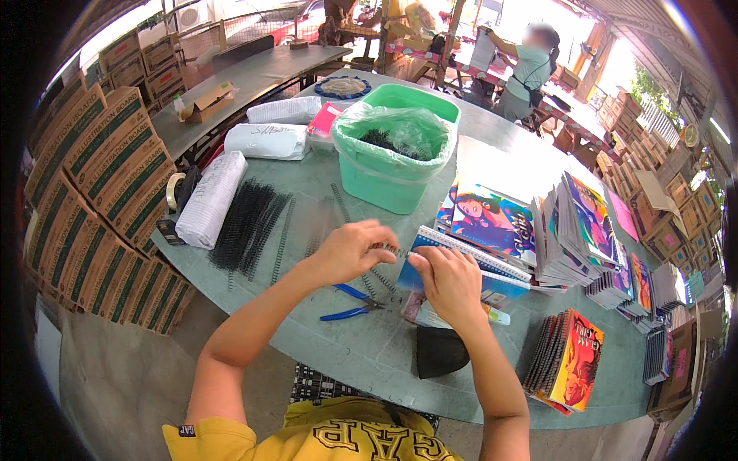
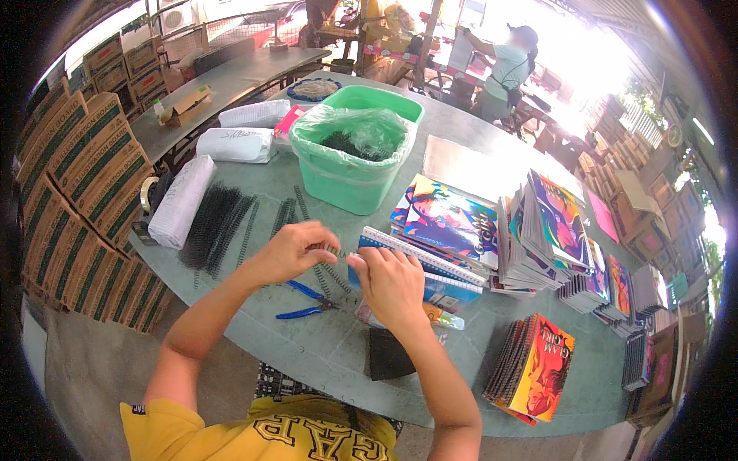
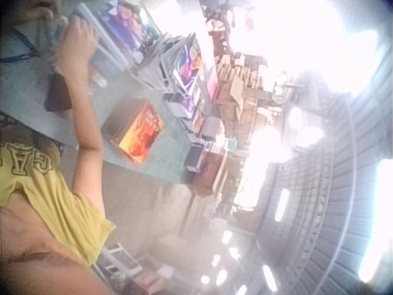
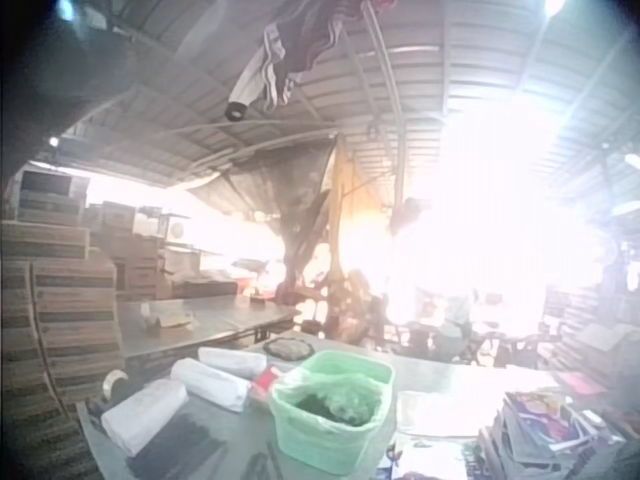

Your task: The person inserts plastic spirals into the punched holes of printed notebooks, uses pliers to cut and crimp the ends of the spirals, and stacks the finished notebooks onto a table.

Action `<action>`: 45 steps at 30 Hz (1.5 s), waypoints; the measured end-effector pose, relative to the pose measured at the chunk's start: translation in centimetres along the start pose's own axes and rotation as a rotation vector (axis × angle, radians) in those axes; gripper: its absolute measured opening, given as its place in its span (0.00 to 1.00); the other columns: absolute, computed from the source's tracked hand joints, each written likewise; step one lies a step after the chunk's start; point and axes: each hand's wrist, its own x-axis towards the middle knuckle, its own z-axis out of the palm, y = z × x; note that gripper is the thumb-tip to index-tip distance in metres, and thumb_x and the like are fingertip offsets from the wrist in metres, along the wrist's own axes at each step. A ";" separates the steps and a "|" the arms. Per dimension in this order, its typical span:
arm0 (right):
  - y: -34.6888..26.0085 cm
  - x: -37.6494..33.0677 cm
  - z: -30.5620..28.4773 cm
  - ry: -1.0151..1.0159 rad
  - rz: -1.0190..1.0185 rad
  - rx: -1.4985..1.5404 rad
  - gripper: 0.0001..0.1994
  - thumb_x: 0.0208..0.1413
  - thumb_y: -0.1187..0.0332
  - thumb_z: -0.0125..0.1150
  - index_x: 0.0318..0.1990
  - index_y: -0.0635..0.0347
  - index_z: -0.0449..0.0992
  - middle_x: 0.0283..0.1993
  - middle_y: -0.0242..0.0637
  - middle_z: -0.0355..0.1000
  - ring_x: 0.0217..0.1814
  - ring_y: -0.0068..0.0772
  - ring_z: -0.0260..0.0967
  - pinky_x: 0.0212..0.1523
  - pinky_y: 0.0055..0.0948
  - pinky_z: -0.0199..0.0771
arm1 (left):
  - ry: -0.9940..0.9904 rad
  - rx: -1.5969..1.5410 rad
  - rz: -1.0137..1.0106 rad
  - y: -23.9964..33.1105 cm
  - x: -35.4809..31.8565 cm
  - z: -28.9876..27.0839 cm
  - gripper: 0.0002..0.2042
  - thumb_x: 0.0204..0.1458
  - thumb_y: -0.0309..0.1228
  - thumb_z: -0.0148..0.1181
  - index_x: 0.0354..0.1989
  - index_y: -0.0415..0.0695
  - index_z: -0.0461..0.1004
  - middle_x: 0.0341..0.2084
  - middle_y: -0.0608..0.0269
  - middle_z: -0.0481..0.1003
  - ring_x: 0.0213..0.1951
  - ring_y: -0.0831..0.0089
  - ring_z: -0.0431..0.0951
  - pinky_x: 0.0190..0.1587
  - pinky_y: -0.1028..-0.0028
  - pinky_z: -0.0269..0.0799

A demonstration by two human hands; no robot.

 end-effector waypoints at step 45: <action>5.7 -5.2 -3.6 0.259 0.096 0.077 0.06 0.49 0.63 0.61 0.29 0.54 0.78 0.25 0.33 0.74 0.27 0.34 0.69 0.33 0.31 0.61 | 0.407 0.247 0.137 5.7 -2.1 4.8 0.16 0.43 0.25 0.60 0.42 0.50 0.74 0.32 0.60 0.71 0.33 0.61 0.72 0.37 0.66 0.71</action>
